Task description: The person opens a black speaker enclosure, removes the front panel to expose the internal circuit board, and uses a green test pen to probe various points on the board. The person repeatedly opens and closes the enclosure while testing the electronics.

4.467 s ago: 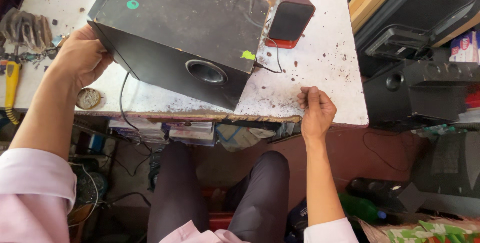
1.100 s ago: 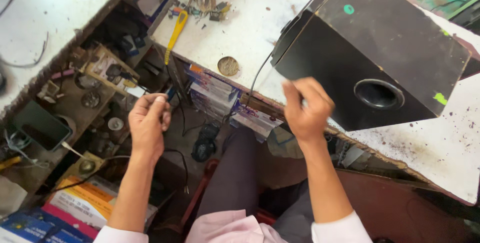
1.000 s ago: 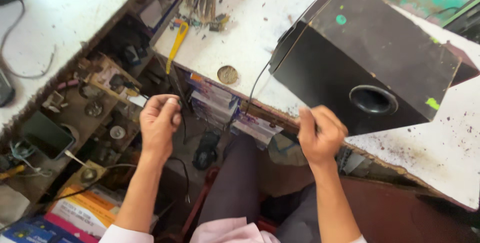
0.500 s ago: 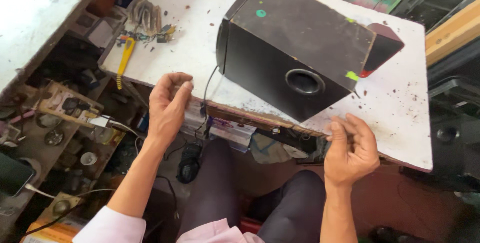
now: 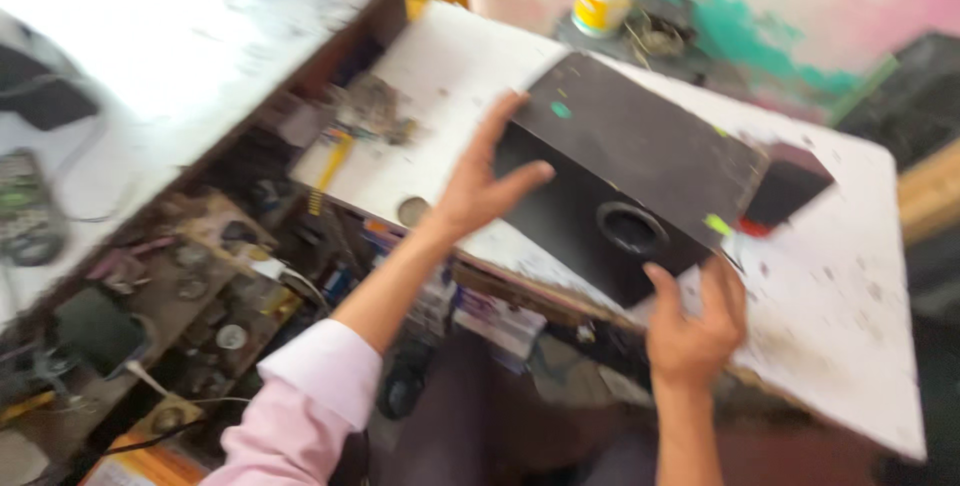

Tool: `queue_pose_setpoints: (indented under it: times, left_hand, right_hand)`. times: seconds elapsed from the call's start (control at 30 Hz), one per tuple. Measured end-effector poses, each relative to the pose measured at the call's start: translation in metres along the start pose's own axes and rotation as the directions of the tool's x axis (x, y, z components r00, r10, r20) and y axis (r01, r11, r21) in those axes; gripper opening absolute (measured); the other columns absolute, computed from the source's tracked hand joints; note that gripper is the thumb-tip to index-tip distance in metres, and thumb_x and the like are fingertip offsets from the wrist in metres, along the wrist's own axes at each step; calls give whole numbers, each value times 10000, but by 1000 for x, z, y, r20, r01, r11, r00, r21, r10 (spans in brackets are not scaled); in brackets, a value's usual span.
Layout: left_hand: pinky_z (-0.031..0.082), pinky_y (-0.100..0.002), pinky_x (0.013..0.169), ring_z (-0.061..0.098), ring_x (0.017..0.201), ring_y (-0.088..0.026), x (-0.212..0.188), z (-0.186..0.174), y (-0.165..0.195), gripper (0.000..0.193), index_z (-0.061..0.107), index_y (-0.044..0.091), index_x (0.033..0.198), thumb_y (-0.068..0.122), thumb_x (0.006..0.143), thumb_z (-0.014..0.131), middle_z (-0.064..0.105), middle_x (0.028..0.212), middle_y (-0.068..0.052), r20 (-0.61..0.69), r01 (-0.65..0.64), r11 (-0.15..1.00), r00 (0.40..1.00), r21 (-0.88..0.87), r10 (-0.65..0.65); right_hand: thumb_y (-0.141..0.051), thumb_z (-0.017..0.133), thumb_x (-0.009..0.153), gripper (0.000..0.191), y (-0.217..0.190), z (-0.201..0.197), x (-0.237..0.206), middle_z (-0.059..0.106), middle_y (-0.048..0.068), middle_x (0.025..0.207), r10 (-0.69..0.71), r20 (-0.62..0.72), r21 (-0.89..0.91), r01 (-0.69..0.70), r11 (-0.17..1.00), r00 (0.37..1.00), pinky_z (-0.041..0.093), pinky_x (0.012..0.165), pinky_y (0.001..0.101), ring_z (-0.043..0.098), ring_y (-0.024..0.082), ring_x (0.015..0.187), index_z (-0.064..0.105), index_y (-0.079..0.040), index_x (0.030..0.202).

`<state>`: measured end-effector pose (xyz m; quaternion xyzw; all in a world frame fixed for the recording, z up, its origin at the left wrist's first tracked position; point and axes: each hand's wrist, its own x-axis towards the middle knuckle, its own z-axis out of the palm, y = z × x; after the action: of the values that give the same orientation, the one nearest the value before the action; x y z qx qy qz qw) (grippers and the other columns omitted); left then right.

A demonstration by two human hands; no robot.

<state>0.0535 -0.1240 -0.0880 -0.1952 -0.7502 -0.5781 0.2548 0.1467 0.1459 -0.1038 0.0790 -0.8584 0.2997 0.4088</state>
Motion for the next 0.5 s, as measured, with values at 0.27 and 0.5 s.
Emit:
queue_pose_setpoints:
  times: [0.27, 0.5]
  left_hand:
    - [276, -489, 1272, 385, 1507, -443, -32, 3, 69, 768, 468, 77, 1524, 205, 849, 811, 459, 1587, -266, -116, 36, 961, 993, 275, -4]
    - [237, -587, 1225, 432, 1452, -459, -45, 12, 115, 702, 454, 53, 1514, 176, 890, 749, 437, 1539, -315, -93, 21, 906, 996, 423, 20]
  right_hand:
    - [-124, 844, 924, 342, 59, 0, 32, 737, 124, 1133, -4, 46, 41, 2, 999, 999, 530, 992, 384, 705, 284, 1071, 750, -15, 1235]
    - [-59, 792, 930, 253, 100, 25, 95, 709, 97, 865, 184, 260, 237, -247, 940, 948, 505, 691, 293, 636, 114, 749, 706, 45, 1145]
